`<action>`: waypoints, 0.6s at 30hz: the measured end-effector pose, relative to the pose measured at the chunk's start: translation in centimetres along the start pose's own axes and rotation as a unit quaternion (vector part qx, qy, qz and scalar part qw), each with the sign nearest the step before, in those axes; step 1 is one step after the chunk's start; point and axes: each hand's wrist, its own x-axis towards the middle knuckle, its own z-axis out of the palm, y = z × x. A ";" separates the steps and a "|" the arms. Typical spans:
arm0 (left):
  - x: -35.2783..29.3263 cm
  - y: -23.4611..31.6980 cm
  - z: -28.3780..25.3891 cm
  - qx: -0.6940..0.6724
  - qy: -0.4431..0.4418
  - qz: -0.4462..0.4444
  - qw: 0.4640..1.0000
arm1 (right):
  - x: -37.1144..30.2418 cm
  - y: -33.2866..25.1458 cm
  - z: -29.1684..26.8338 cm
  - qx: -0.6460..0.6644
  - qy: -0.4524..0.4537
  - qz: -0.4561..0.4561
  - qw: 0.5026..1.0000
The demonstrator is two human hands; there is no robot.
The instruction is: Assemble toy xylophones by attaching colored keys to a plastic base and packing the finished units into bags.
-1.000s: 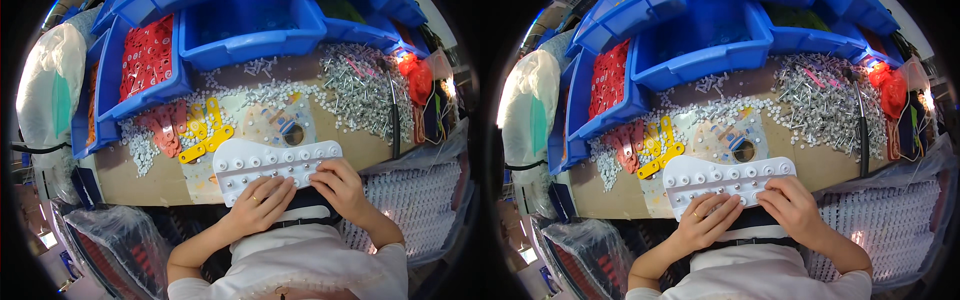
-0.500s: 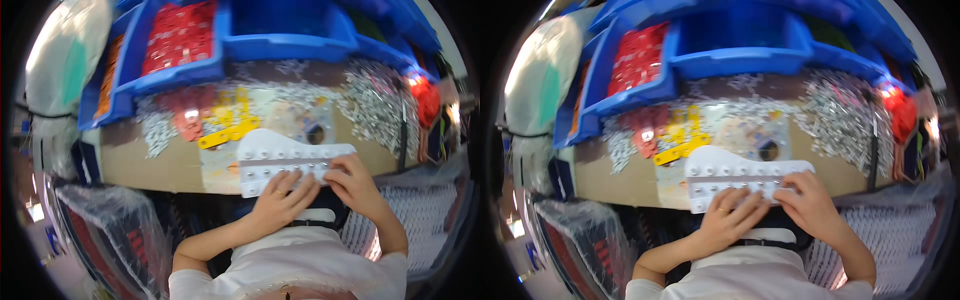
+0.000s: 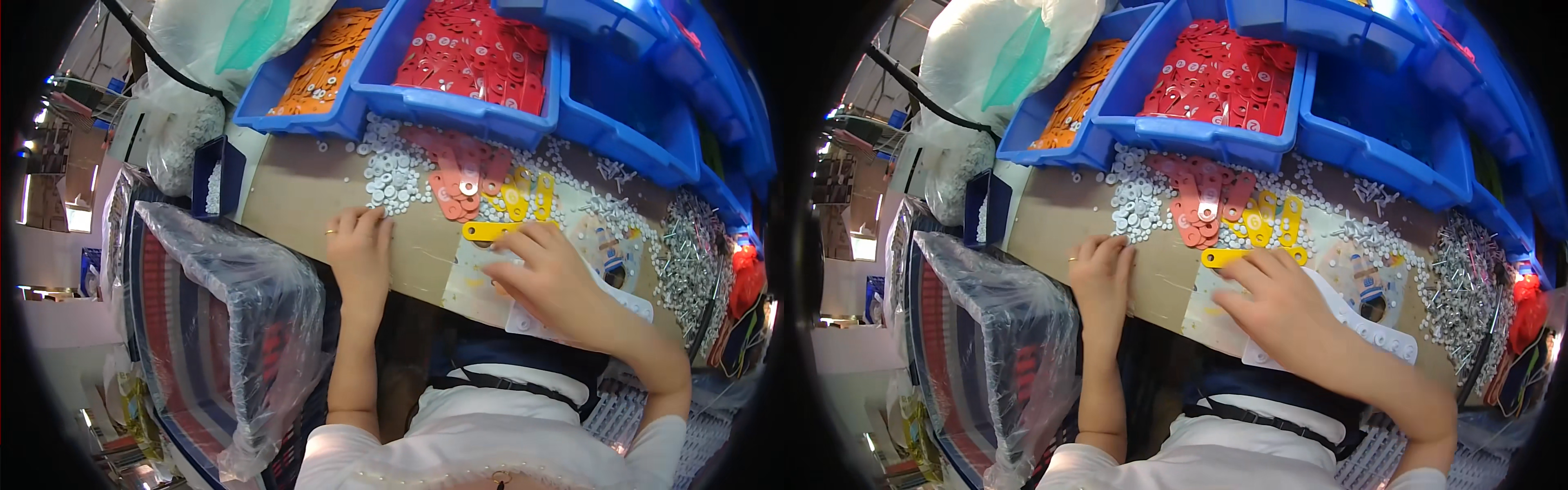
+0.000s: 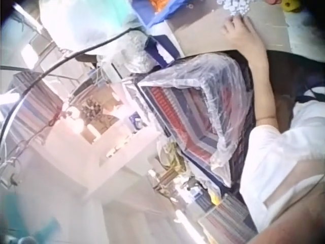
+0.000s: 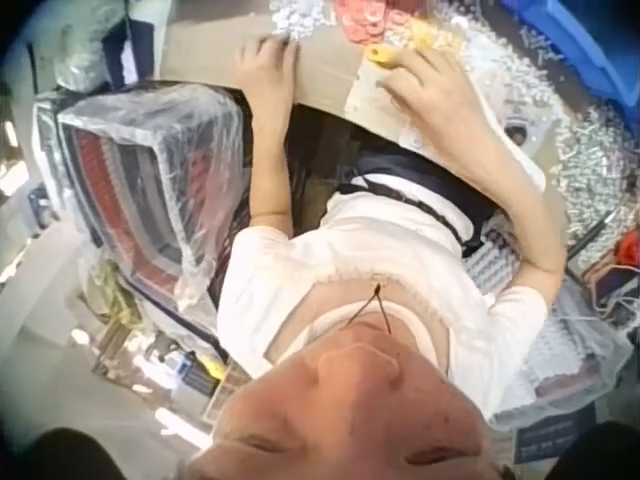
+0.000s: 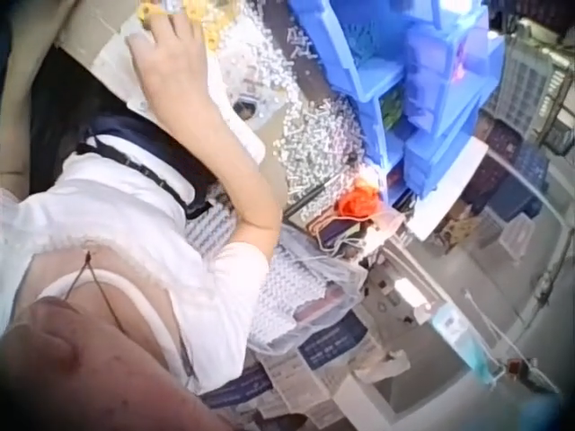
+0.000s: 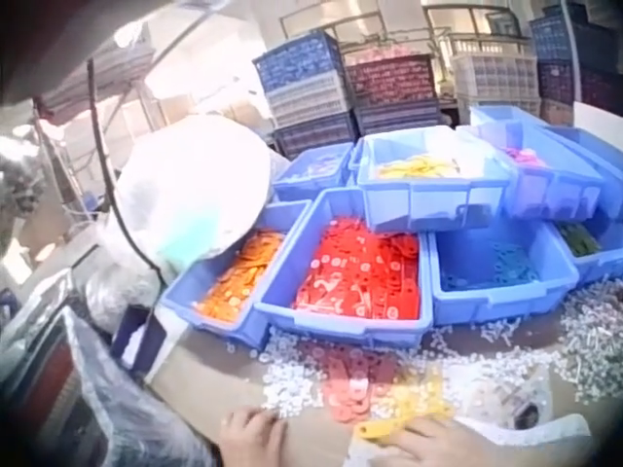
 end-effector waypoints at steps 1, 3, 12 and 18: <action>0.1 -0.1 0.3 0.015 -0.002 0.015 1.000 | 2.0 0.8 1.5 -0.025 0.000 -0.026 0.999; 0.6 0.1 0.7 0.005 -0.013 0.026 1.000 | 6.0 2.3 3.8 -0.113 0.036 -0.064 0.991; 0.2 -1.3 1.1 -0.083 -0.012 -0.030 0.996 | 12.8 4.5 9.4 -0.217 0.032 -0.127 0.967; 0.1 -0.3 2.0 -0.126 -0.030 0.040 0.991 | 12.1 5.5 8.5 -0.200 0.097 -0.128 0.966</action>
